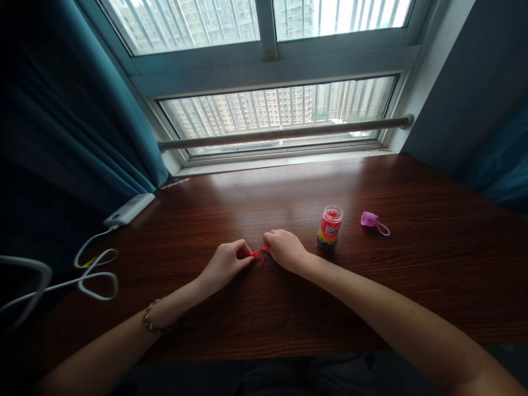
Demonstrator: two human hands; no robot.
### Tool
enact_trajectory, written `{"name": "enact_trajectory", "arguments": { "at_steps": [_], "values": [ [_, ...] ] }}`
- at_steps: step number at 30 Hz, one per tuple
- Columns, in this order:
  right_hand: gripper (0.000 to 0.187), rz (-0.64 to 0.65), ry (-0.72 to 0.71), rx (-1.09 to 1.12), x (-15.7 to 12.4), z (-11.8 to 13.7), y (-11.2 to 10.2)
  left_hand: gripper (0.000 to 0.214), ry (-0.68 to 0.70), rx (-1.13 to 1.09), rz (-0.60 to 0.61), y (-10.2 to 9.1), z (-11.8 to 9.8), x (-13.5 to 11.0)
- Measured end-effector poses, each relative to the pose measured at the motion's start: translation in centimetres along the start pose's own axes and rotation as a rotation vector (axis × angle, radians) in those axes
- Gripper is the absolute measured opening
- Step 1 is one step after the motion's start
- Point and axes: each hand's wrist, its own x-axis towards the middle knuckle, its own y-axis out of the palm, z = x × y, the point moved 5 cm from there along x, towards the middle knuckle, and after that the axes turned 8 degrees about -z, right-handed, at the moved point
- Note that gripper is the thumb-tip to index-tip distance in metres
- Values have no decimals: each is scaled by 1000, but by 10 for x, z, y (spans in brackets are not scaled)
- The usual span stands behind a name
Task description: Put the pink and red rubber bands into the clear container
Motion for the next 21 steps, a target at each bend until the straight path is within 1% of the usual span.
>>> {"name": "enact_trajectory", "arguments": {
  "at_steps": [1, 5, 8, 11, 13, 17, 19, 21],
  "values": [
    [6, 8, -1, -1, 2, 1, 0, 13, 1, -6, -1, 0, 1, 0],
    [30, 54, 22, 52, 2, -2, 0, 13, 22, -41, -11, 0, 2, 1],
    [37, 55, 21, 207, -3, -6, 0, 13, 27, -61, -21, 0, 2, 2],
    [40, 65, -39, 407, -9, -3, 1, 12, 24, -58, -17, 1, 1, 2],
    [36, 101, -90, 450, -11, 1, 2, 11, 28, -50, -14, 1, 0, 2],
    [9, 140, -189, 324, -9, 7, 4, 9, 48, -49, 3, 0, -1, 2],
    [5, 162, -196, 260, -6, 6, 4, 8, 65, -42, 18, 0, -2, 1],
    [6, 185, -201, 184, -4, 6, 6, 7, 84, -17, 25, -1, -2, 0]
  ]
}}
